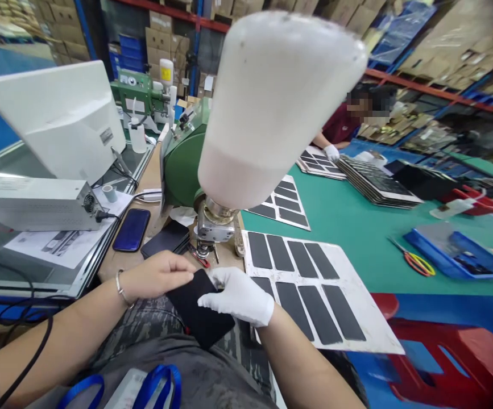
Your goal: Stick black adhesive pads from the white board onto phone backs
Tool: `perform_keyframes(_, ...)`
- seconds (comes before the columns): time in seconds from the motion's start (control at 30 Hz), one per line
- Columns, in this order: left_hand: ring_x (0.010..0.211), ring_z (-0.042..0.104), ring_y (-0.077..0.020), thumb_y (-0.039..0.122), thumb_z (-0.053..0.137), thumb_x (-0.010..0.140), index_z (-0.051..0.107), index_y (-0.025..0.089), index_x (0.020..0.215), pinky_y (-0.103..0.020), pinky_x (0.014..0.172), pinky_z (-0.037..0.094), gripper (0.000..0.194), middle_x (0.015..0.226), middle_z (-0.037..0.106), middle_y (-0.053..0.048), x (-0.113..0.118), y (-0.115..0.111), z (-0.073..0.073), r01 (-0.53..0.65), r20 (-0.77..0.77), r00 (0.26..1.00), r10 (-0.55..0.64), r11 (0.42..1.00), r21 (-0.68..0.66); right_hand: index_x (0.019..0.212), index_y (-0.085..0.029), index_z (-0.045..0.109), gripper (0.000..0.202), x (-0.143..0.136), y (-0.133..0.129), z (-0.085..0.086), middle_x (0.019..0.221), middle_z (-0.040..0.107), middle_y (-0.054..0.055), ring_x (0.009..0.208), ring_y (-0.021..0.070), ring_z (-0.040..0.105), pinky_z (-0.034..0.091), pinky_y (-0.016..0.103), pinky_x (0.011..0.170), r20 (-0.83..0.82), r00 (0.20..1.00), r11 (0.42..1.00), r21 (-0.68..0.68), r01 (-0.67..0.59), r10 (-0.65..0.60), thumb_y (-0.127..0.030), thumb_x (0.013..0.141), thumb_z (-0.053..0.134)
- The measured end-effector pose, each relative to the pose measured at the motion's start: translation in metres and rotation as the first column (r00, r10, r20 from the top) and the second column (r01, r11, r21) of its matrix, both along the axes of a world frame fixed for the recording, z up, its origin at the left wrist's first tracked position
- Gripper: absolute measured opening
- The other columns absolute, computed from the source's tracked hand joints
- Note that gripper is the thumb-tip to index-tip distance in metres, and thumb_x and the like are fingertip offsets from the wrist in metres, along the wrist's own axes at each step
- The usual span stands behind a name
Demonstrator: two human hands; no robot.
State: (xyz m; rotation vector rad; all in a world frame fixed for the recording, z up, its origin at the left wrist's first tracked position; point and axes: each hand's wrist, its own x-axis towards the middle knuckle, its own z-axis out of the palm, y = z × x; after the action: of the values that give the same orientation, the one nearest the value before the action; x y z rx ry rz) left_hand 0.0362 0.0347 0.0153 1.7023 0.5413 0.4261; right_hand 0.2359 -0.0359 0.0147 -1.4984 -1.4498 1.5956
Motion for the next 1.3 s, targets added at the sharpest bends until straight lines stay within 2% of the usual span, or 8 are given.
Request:
perform_keyframes(0.17, 0.041, 0.024, -0.0088, 0.047, 0.036, 0.084, 0.063, 0.016, 0.095, -0.024, 0.041, 0.014, 0.042, 0.046, 0.042, 0.002, 0.035, -0.002, -0.021, 0.002, 0.185, 0.98, 0.066, 0.939, -0.345, 0.095, -0.016, 0.065, 0.035, 0.022, -0.011, 0.005, 0.085, 0.069, 0.005, 0.075, 0.0178, 0.064, 0.05, 0.034, 0.075, -0.428, 0.839, 0.941, -0.13, 0.311, -0.336, -0.03, 0.065, 0.074)
perform_keyframes(0.3, 0.04, 0.024, -0.0079, 0.048, 0.051, 0.081, 0.06, 0.019, 0.106, -0.025, 0.044, 0.012, 0.04, 0.046, 0.045, 0.003, 0.041, -0.009, -0.02, 0.078, 0.382, 0.906, 0.183, 0.814, -0.575, 0.091, -0.016, 0.067, 0.027, 0.023, -0.007, 0.017, 0.08, 0.07, 0.005, 0.069, 0.0168, 0.063, 0.051, 0.03, 0.067, -0.474, 0.764, 0.897, -0.169, 0.408, -0.437, -0.025, 0.066, 0.072)
perform_keyframes(0.7, 0.036, 0.025, -0.0051, 0.047, 0.053, 0.079, 0.058, 0.011, 0.114, -0.02, 0.04, 0.017, 0.05, 0.043, 0.046, 0.004, -0.05, -0.021, -0.009, -0.18, 0.368, 0.781, 0.504, 0.747, -0.64, 0.095, -0.015, 0.066, 0.034, -0.065, 0.034, 0.023, 0.092, 0.069, 0.005, 0.085, 0.0208, 0.062, 0.048, 0.036, 0.083, -0.595, 0.788, 0.987, -0.094, 0.127, -0.158, -0.023, 0.064, 0.072)
perform_keyframes(0.87, 0.036, 0.024, -0.0054, 0.052, 0.05, 0.079, 0.059, 0.011, 0.114, -0.02, 0.041, 0.02, 0.055, 0.043, 0.044, 0.005, -0.058, -0.024, -0.012, -0.254, 0.336, 0.804, 0.49, 0.795, -0.551, 0.102, -0.014, 0.065, 0.039, -0.06, 0.038, 0.022, 0.095, 0.068, 0.006, 0.089, 0.0201, 0.061, 0.046, 0.035, 0.085, -0.506, 0.86, 0.998, 0.052, -0.036, 0.057, -0.031, 0.067, 0.072)
perform_keyframes(1.0, 0.045, 0.038, -0.0092, 0.048, 0.051, 0.081, 0.058, 0.013, 0.115, -0.023, 0.048, 0.032, 0.05, 0.052, 0.047, 0.003, -0.046, -0.004, -0.027, -0.461, 0.1, 0.855, 0.509, 0.834, -0.303, 0.104, -0.013, 0.063, 0.038, -0.006, 0.032, 0.01, 0.096, 0.068, 0.006, 0.087, 0.019, 0.062, 0.048, 0.033, 0.08, -0.226, 0.949, 0.976, 0.054, -0.211, 0.218, -0.032, 0.072, 0.069)
perform_keyframes(1.13, 0.085, 0.057, -0.0211, 0.044, 0.053, 0.078, 0.064, 0.016, 0.103, -0.032, 0.076, 0.044, 0.04, 0.092, 0.062, -0.007, -0.034, 0.034, -0.06, -0.478, -0.221, 0.772, 0.596, 0.774, 0.415, 0.108, -0.016, 0.062, 0.035, 0.097, 0.027, -0.004, 0.101, 0.068, 0.005, 0.091, 0.02, 0.064, 0.049, 0.031, 0.079, 0.241, 0.956, 0.984, 0.029, -0.177, 0.165, -0.023, 0.074, 0.063)
perform_keyframes(1.2, 0.102, 0.055, -0.0281, 0.043, 0.052, 0.077, 0.067, 0.015, 0.095, -0.038, 0.09, 0.041, 0.036, 0.107, 0.061, -0.011, -0.028, 0.05, -0.077, -0.323, -0.316, 0.71, 0.629, 0.69, 0.647, 0.116, -0.023, 0.06, 0.046, 0.161, 0.025, -0.006, 0.107, 0.067, 0.001, 0.095, 0.0184, 0.063, 0.047, 0.027, 0.083, 0.645, 0.755, 0.992, 0.108, 0.067, -0.121, -0.016, 0.071, 0.063)
perform_keyframes(1.3, 0.104, 0.055, -0.0335, 0.049, 0.048, 0.078, 0.064, 0.013, 0.097, -0.042, 0.089, 0.042, 0.044, 0.111, 0.06, -0.016, -0.019, 0.061, -0.092, -0.189, -0.477, 0.584, 0.656, 0.682, 0.706, 0.132, -0.019, 0.046, 0.066, 0.259, 0.017, -0.004, 0.123, 0.059, 0.011, 0.109, 0.0261, 0.056, 0.042, 0.033, 0.091, 0.817, 0.48, 0.932, 0.181, 0.313, -0.32, -0.017, 0.069, 0.065)
